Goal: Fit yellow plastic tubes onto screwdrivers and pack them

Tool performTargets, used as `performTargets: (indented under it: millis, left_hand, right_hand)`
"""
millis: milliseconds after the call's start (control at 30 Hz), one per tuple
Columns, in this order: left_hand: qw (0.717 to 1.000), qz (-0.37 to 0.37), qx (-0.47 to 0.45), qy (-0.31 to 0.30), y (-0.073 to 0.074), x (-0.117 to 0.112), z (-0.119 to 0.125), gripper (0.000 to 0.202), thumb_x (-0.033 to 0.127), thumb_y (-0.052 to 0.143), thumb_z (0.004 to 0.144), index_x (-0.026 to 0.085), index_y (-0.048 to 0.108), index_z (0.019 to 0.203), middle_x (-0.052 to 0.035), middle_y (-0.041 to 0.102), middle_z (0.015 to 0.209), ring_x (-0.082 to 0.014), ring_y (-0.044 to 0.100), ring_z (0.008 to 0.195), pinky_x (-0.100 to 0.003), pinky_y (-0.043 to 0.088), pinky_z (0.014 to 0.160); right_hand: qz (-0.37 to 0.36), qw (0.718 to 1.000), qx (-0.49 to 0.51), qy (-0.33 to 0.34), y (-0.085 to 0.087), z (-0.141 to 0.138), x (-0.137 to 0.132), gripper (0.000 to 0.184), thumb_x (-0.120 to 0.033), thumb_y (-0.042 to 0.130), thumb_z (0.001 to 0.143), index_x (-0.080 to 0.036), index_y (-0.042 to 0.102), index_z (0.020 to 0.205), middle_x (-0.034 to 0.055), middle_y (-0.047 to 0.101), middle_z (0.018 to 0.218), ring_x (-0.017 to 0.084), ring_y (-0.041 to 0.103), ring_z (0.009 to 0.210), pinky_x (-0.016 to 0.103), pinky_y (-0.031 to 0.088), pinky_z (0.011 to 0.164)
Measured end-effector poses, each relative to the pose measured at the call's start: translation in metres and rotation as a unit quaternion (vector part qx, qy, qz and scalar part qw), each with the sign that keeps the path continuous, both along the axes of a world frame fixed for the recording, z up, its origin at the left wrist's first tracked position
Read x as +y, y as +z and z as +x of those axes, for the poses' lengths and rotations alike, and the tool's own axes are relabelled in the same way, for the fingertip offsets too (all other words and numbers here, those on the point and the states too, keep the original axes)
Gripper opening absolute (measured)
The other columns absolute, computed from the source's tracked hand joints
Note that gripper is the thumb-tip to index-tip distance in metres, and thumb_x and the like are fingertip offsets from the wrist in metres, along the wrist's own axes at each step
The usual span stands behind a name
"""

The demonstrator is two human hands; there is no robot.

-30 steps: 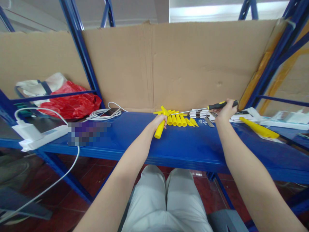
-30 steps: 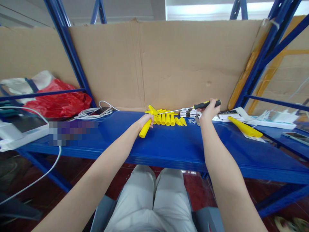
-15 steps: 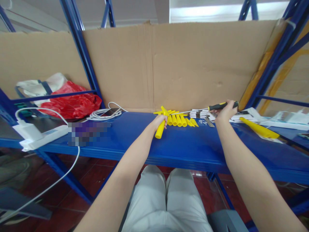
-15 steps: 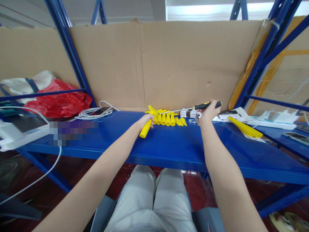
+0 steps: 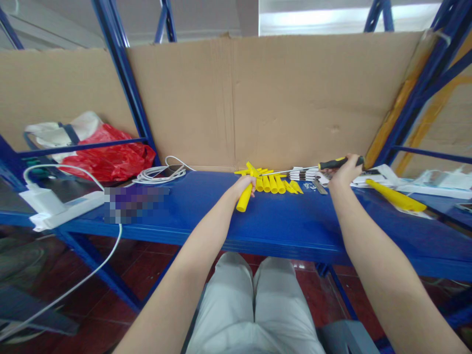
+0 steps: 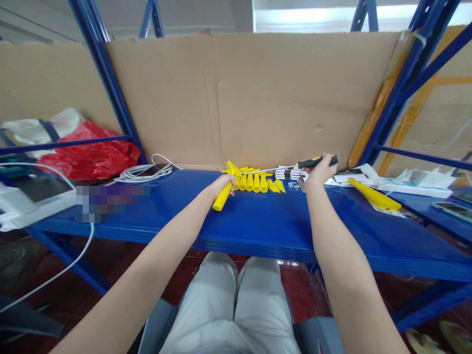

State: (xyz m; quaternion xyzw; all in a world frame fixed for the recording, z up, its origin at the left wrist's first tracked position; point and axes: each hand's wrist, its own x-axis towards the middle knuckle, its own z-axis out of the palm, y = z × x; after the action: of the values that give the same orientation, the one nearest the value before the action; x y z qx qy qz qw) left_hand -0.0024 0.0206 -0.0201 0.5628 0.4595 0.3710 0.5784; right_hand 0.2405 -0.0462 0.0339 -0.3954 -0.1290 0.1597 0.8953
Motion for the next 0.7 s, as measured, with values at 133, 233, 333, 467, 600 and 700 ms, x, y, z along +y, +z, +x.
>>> performTargets:
  millis: [133, 233, 333, 467, 600, 700]
  left_hand:
    - [1.000, 0.005, 0.005, -0.006, -0.001, 0.002, -0.001, 0.017, 0.006, 0.047, 0.054, 0.019, 0.047, 0.065, 0.0049, 0.042, 0.037, -0.0105, 0.040, 0.032, -0.022, 0.042, 0.040]
    - [1.000, 0.009, 0.010, -0.009, -0.002, 0.002, -0.001, 0.016, 0.005, 0.048, 0.055, 0.019, 0.047, 0.064, 0.0051, 0.043, 0.039, -0.0103, 0.040, 0.032, -0.023, 0.043, 0.042]
    - [1.000, 0.017, 0.010, 0.000, -0.002, 0.002, -0.001, 0.016, 0.005, 0.047, 0.056, 0.019, 0.046, 0.063, 0.0049, 0.042, 0.038, -0.0102, 0.041, 0.032, -0.023, 0.043, 0.042]
    - [0.999, 0.034, 0.007, 0.026, -0.002, 0.001, -0.001, 0.018, 0.003, 0.045, 0.056, 0.018, 0.048, 0.065, 0.0055, 0.041, 0.037, -0.0104, 0.040, 0.032, -0.022, 0.042, 0.041]
    - [0.997, 0.059, 0.018, 0.046, -0.002, 0.001, -0.002, 0.017, 0.004, 0.046, 0.059, 0.018, 0.049, 0.067, 0.0056, 0.042, 0.038, -0.0107, 0.042, 0.034, -0.022, 0.043, 0.043]
    - [0.995, 0.077, 0.027, 0.061, -0.003, 0.001, -0.002, 0.017, 0.003, 0.047, 0.060, 0.017, 0.052, 0.069, 0.0058, 0.042, 0.038, -0.0103, 0.043, 0.035, -0.021, 0.042, 0.044]
  right_hand:
    - [-0.004, 1.000, -0.006, 0.006, 0.000, 0.000, -0.001, 0.019, -0.012, 0.037, 0.094, -0.022, 0.039, 0.078, -0.0097, 0.041, 0.051, 0.010, 0.048, 0.037, 0.020, 0.039, 0.032]
    - [-0.004, 1.000, -0.004, 0.015, 0.000, 0.000, -0.002, 0.019, -0.012, 0.036, 0.095, -0.022, 0.039, 0.078, -0.0100, 0.040, 0.050, 0.010, 0.046, 0.036, 0.021, 0.039, 0.032]
    - [0.001, 0.999, -0.003, 0.039, 0.001, 0.000, -0.002, 0.019, -0.013, 0.036, 0.095, -0.023, 0.038, 0.079, -0.0101, 0.038, 0.050, 0.010, 0.045, 0.036, 0.020, 0.036, 0.032]
    - [-0.005, 0.996, -0.023, 0.081, -0.001, 0.002, 0.000, 0.017, -0.013, 0.039, 0.094, -0.023, 0.039, 0.080, -0.0097, 0.039, 0.051, 0.009, 0.045, 0.036, 0.019, 0.040, 0.035]
    - [-0.035, 0.992, -0.047, 0.111, -0.004, 0.007, 0.003, 0.012, -0.016, 0.043, 0.092, -0.022, 0.043, 0.082, -0.0074, 0.046, 0.054, 0.011, 0.048, 0.039, 0.021, 0.046, 0.039]
    - [-0.048, 0.987, -0.060, 0.138, -0.009, 0.013, 0.008, 0.008, -0.020, 0.047, 0.091, -0.021, 0.047, 0.083, -0.0048, 0.052, 0.059, 0.011, 0.053, 0.045, 0.021, 0.046, 0.039]
